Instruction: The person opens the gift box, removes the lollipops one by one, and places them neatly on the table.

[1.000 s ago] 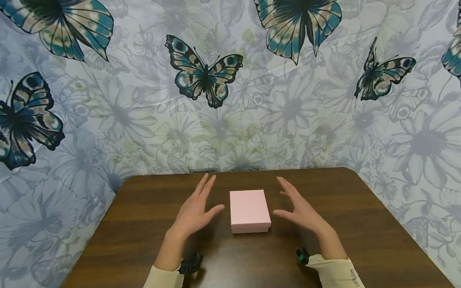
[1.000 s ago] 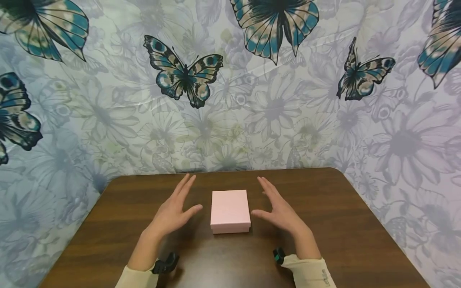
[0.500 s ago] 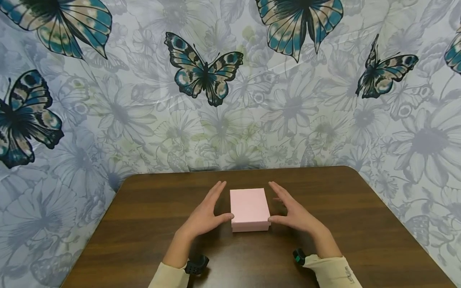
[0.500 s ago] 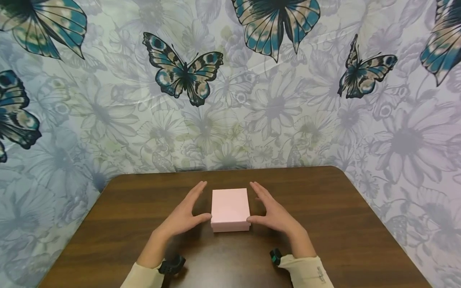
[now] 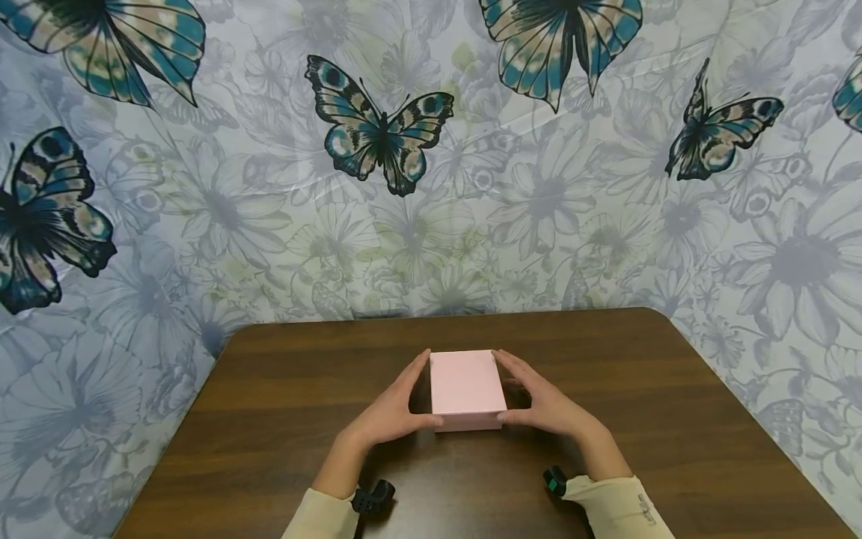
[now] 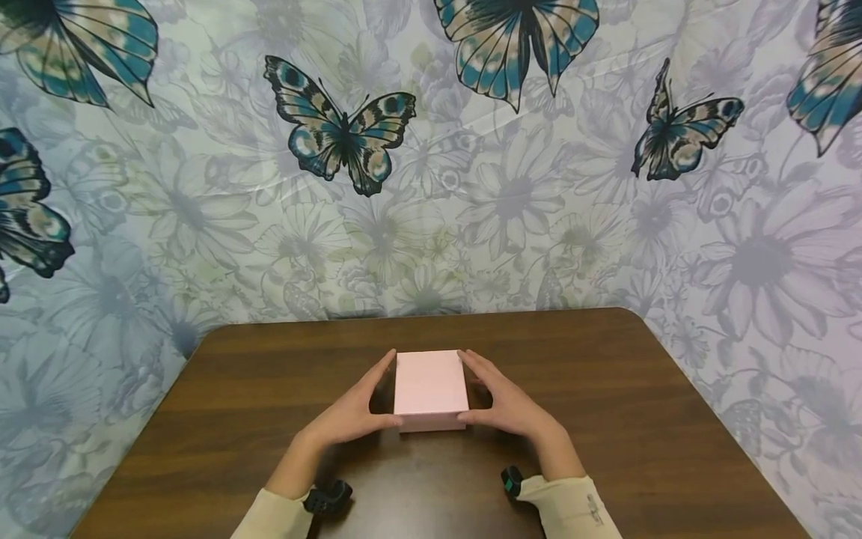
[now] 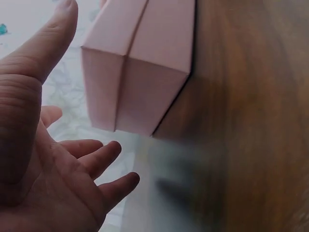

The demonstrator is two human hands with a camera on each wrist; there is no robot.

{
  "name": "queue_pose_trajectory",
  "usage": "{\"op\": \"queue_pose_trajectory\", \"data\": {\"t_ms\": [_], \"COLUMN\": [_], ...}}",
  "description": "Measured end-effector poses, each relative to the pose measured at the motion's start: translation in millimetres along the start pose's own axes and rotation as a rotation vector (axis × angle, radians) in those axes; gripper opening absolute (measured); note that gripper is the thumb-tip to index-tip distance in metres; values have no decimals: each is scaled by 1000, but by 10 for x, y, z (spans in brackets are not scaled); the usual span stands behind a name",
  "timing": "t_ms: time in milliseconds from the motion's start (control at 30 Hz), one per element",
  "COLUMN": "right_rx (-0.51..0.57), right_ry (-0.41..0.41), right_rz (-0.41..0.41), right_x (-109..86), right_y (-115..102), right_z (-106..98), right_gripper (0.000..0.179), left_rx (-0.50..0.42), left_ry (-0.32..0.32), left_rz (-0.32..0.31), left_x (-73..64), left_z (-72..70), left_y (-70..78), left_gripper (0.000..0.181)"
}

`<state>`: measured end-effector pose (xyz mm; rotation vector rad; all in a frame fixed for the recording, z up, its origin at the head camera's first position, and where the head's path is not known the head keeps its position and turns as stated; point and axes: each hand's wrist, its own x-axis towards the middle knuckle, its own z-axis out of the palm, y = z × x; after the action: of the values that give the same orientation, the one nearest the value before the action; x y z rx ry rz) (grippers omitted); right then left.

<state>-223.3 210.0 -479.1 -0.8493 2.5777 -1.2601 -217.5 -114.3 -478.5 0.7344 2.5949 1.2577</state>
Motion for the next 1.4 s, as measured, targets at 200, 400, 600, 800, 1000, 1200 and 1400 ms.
{"op": "queue_pose_trajectory", "data": {"t_ms": [200,400,600,800,1000,1200,1400], "right_rx": [2,-41,-56,-63,-87,-121,-141], "right_ry": [-15,-13,-7,22,61,101,123], "right_rz": [16,58,64,35,15,7,13], "right_x": [4,-2,9,29,51,66,75], "right_y": [-2,-13,-9,17,7,14,4], "right_z": [-6,-7,15,57,101,147,176], "right_gripper": [98,93,87,83,81,79,79], "left_rx": [-18,-17,-34,-26,-32,-29,-38], "left_ry": [-40,-45,-44,-30,-3,18,30], "left_rz": [0,-19,-36,-37,-48,-48,-62], "left_x": [31,40,29,33,38,58,57], "left_z": [68,100,96,91,92,103,106], "left_y": [-42,-65,-73,-100,-126,-148,-153], "left_gripper": [110,106,106,103,99,95,94]}}
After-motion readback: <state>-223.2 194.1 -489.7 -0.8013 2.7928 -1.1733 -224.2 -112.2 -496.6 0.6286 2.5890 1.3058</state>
